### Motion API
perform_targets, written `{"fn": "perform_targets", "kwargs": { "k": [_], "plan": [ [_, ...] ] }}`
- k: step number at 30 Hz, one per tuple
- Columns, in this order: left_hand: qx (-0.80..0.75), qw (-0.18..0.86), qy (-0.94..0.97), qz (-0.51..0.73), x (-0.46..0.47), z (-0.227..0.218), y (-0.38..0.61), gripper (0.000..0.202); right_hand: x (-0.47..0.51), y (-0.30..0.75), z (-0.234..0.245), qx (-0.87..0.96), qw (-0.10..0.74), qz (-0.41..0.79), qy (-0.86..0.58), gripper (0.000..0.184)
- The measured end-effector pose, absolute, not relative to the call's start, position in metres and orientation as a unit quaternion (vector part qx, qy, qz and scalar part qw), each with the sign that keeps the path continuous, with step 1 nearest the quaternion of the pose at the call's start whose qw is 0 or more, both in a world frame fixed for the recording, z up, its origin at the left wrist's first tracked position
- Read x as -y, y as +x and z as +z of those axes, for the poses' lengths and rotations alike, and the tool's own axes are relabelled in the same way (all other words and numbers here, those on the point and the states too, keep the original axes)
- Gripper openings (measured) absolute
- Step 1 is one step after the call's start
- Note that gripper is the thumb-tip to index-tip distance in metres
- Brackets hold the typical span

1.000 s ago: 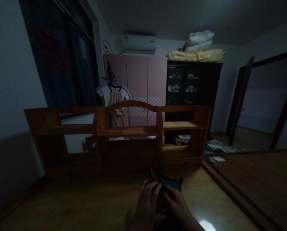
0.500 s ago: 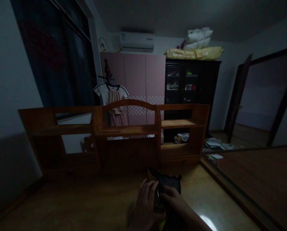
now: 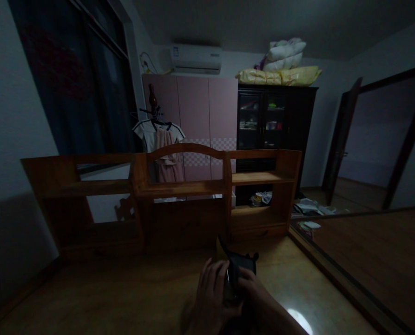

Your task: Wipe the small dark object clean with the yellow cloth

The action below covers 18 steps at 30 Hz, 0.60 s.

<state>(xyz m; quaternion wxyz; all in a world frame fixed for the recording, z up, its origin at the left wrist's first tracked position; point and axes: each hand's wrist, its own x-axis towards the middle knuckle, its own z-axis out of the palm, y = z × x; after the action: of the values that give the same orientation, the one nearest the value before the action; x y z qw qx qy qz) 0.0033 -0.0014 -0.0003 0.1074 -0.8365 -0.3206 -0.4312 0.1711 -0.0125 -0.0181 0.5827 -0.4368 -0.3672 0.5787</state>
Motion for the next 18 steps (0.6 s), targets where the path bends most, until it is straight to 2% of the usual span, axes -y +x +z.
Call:
{"fn": "perform_targets", "kwargs": {
  "k": [3, 7, 13, 18],
  "plan": [
    [0.341, 0.102, -0.827, -0.436, 0.003, 0.000, 0.004, 0.084, 0.011, 0.167, -0.016, 0.367, 0.596, 0.587, -0.408, 0.039],
    [0.343, 0.082, -0.829, -0.434, 0.002, -0.002, 0.004, 0.084, 0.013, 0.167, -0.014, 0.396, 0.582, 0.575, -0.416, 0.041],
    [0.341, 0.056, -0.854, -0.390, 0.003, -0.001, -0.001, 0.095, 0.018, 0.171, -0.013, 0.489, 0.571, 0.491, -0.440, 0.053],
    [0.332, 0.063, -0.858, -0.387, 0.002, -0.002, -0.001, 0.098, 0.021, 0.172, -0.005, 0.577, 0.556, 0.420, -0.426, 0.047]
  ]
}}
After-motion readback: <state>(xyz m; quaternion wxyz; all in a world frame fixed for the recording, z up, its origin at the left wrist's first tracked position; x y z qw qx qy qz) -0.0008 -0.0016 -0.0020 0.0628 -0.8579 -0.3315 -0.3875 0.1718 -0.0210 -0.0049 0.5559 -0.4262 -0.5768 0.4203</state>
